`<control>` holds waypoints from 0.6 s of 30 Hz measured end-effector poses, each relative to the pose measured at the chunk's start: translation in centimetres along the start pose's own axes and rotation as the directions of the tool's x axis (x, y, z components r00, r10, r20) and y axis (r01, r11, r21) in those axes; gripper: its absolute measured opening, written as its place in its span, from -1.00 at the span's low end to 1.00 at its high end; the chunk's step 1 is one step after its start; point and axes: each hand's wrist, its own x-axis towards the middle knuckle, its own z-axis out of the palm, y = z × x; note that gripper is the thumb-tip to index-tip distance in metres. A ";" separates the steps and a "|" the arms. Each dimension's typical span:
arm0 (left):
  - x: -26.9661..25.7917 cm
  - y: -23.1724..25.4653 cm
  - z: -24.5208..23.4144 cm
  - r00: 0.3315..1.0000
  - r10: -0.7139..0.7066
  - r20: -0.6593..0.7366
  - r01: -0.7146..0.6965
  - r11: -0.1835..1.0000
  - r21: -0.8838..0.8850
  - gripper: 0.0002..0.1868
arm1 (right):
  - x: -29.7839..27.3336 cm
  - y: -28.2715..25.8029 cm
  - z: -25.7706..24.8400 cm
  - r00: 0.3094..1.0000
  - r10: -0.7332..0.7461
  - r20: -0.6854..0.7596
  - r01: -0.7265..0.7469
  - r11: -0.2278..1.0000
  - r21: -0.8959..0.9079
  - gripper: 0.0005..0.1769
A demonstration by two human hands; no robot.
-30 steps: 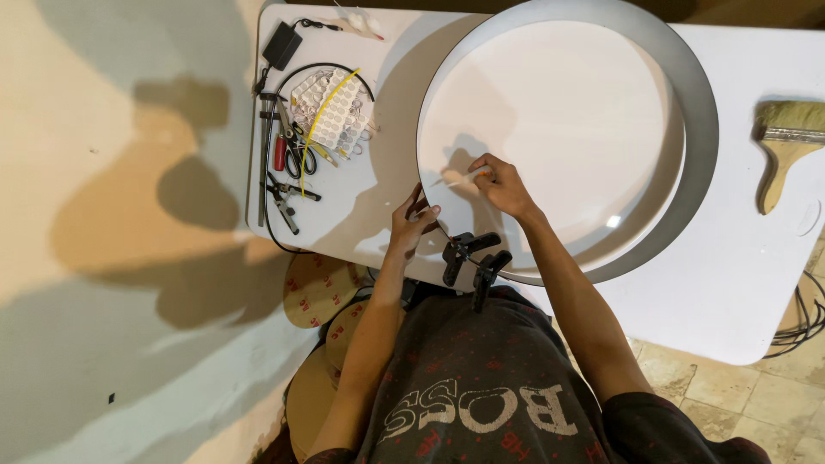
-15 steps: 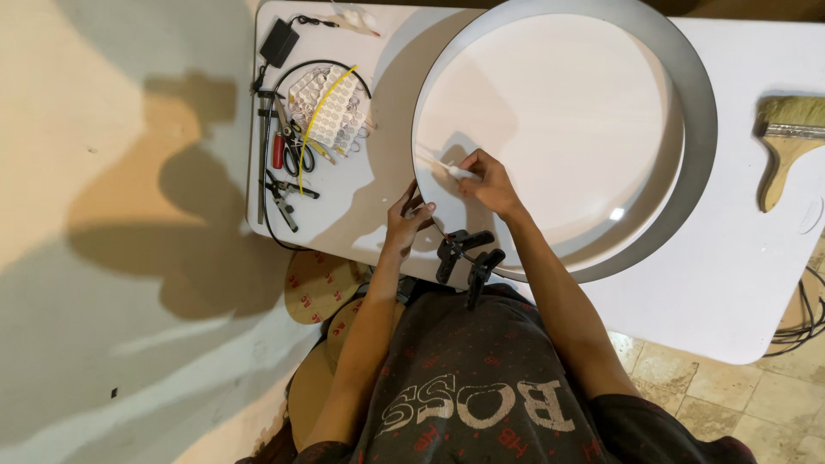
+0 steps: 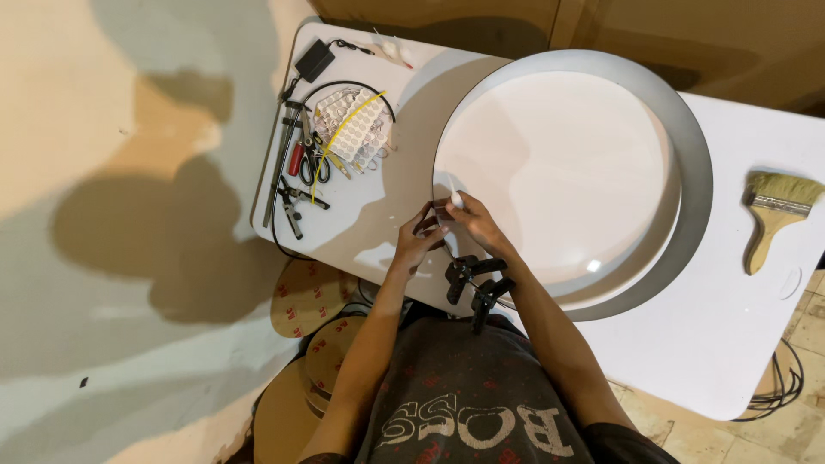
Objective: The person secures a circular metal frame onto a white circular base using clamps. They then apply a white adhesive or sealant along the inner edge of the frame using a small tube, working their way around the circumference.
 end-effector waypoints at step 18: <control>-1.7 3.1 1.4 1.000 0.017 -0.010 -0.017 1.000 0.011 0.10 | -0.7 -0.8 1.1 0.999 0.035 -0.038 -0.031 0.995 0.100 -0.84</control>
